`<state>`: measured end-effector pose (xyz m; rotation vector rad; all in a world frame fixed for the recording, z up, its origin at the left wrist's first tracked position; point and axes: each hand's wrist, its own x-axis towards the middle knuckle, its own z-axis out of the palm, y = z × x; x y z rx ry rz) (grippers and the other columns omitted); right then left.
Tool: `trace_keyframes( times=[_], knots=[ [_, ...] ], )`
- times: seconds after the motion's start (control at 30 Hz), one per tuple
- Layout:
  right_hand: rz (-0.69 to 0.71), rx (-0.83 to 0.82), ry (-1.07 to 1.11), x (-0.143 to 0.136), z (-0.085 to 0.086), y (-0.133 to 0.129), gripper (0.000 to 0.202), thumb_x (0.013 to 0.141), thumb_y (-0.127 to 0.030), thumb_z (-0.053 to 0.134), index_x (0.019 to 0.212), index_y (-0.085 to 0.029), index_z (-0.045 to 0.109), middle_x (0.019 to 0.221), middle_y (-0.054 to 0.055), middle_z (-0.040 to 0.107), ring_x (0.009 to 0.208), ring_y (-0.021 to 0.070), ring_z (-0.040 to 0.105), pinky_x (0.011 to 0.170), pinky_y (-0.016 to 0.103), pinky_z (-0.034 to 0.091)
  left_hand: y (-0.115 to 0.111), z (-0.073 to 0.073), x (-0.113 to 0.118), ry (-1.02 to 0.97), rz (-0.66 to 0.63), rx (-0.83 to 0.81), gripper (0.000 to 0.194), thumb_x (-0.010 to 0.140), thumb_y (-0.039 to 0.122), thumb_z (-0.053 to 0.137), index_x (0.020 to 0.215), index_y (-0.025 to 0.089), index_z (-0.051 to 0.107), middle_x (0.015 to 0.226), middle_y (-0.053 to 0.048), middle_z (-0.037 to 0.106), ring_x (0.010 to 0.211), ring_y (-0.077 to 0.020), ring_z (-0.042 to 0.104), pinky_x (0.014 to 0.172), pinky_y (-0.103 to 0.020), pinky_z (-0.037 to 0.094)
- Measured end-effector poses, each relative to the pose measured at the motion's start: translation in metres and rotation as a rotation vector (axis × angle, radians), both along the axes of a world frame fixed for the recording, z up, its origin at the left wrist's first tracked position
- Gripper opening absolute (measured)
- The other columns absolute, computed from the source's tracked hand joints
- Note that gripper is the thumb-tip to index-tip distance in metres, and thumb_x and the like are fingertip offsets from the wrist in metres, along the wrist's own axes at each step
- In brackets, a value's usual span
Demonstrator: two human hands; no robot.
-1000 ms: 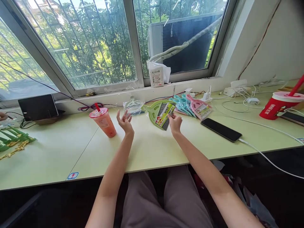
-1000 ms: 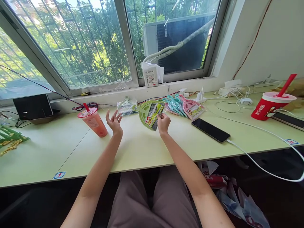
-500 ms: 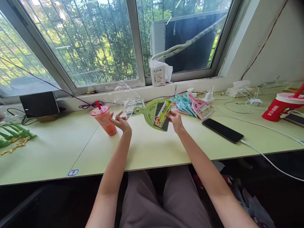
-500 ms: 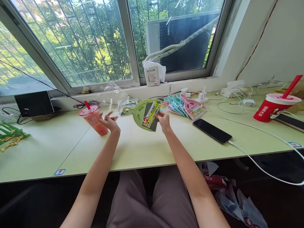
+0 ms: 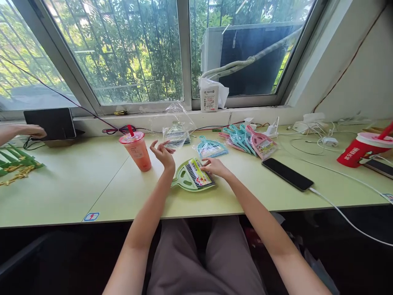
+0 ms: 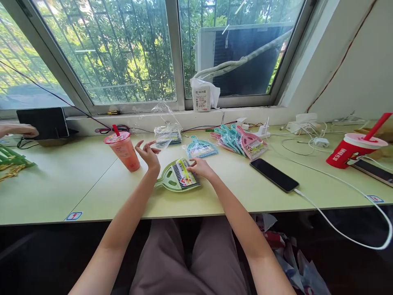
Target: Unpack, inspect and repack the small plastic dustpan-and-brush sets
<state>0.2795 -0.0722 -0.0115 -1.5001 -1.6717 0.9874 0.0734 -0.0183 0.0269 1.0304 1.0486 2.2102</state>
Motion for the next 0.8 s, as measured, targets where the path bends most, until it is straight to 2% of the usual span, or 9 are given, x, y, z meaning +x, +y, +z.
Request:
trace_keyframes(
  times=[0.07,0.17,0.33,0.4,0.5,0.6,0.7,0.8],
  knots=[
    [0.025,0.105,-0.126,0.002,0.000,-0.001,0.046,0.073,-0.027,0.080,0.115,-0.019,0.064,0.099,0.006,0.073,0.069,0.0143,0.063,0.055,0.025,0.048,0.000,0.000,0.001,-0.007,-0.020,0.001,0.017,0.095,0.015,0.034,0.111,0.020,0.037,0.090,-0.004,0.070,0.039,-0.0049,0.050,0.043,-0.018,0.037],
    [0.010,0.258,-0.347,0.002,0.002,-0.004,0.037,0.069,-0.033,0.083,0.099,-0.020,0.065,0.094,0.002,0.071,0.077,0.0152,0.063,0.060,0.025,0.042,-0.001,0.000,0.002,-0.019,-0.044,-0.005,0.014,0.096,0.017,0.036,0.109,0.021,0.037,0.087,-0.002,0.070,0.041,-0.0052,0.052,0.044,-0.017,0.038],
    [-0.050,0.385,-0.524,-0.006,0.005,-0.009,0.019,0.081,-0.037,0.073,0.077,-0.021,0.063,0.081,-0.001,0.068,0.073,0.0143,0.059,0.059,0.025,0.032,-0.003,0.001,0.003,-0.034,-0.081,0.001,0.012,0.097,0.019,0.038,0.109,0.022,0.039,0.086,-0.001,0.070,0.043,-0.0058,0.054,0.046,-0.019,0.040],
    [-0.089,0.449,-0.505,-0.009,0.005,-0.010,0.017,0.087,-0.038,0.066,0.082,-0.022,0.064,0.078,-0.001,0.067,0.069,0.0135,0.058,0.058,0.025,0.032,-0.005,0.003,0.004,-0.028,-0.085,0.009,0.013,0.097,0.019,0.038,0.109,0.022,0.039,0.085,0.000,0.070,0.043,-0.0060,0.054,0.046,-0.019,0.040],
    [-0.133,0.620,-0.474,-0.011,0.004,-0.012,0.023,0.095,-0.036,0.054,0.111,-0.022,0.062,0.081,-0.001,0.068,0.064,0.0129,0.057,0.058,0.024,0.033,-0.010,0.005,0.008,0.014,-0.112,0.037,0.012,0.097,0.022,0.041,0.109,0.023,0.039,0.086,0.000,0.070,0.043,-0.0060,0.054,0.045,-0.019,0.041],
    [-0.109,0.737,-0.529,-0.011,0.005,-0.016,0.035,0.099,-0.031,0.044,0.132,-0.024,0.054,0.090,0.002,0.070,0.066,0.0137,0.058,0.058,0.024,0.034,-0.020,0.007,0.016,0.132,-0.216,0.069,0.016,0.097,0.031,0.046,0.110,0.023,0.041,0.086,0.000,0.070,0.044,-0.0069,0.056,0.045,-0.020,0.044],
    [-0.099,0.739,-0.612,-0.012,0.008,-0.019,0.038,0.101,-0.030,0.039,0.135,-0.027,0.055,0.101,0.005,0.072,0.076,0.0157,0.062,0.059,0.024,0.034,-0.029,0.007,0.026,0.245,-0.337,0.088,0.024,0.095,0.040,0.050,0.111,0.024,0.043,0.086,0.001,0.070,0.046,-0.0073,0.058,0.046,-0.020,0.046],
    [-0.119,0.679,-0.661,-0.012,0.010,-0.020,0.036,0.101,-0.032,0.038,0.130,-0.026,0.060,0.098,0.006,0.074,0.078,0.0174,0.064,0.063,0.024,0.035,-0.033,0.006,0.031,0.267,-0.375,0.086,0.026,0.095,0.044,0.050,0.111,0.024,0.043,0.084,0.001,0.069,0.047,-0.0077,0.059,0.047,-0.020,0.047]
  ],
)
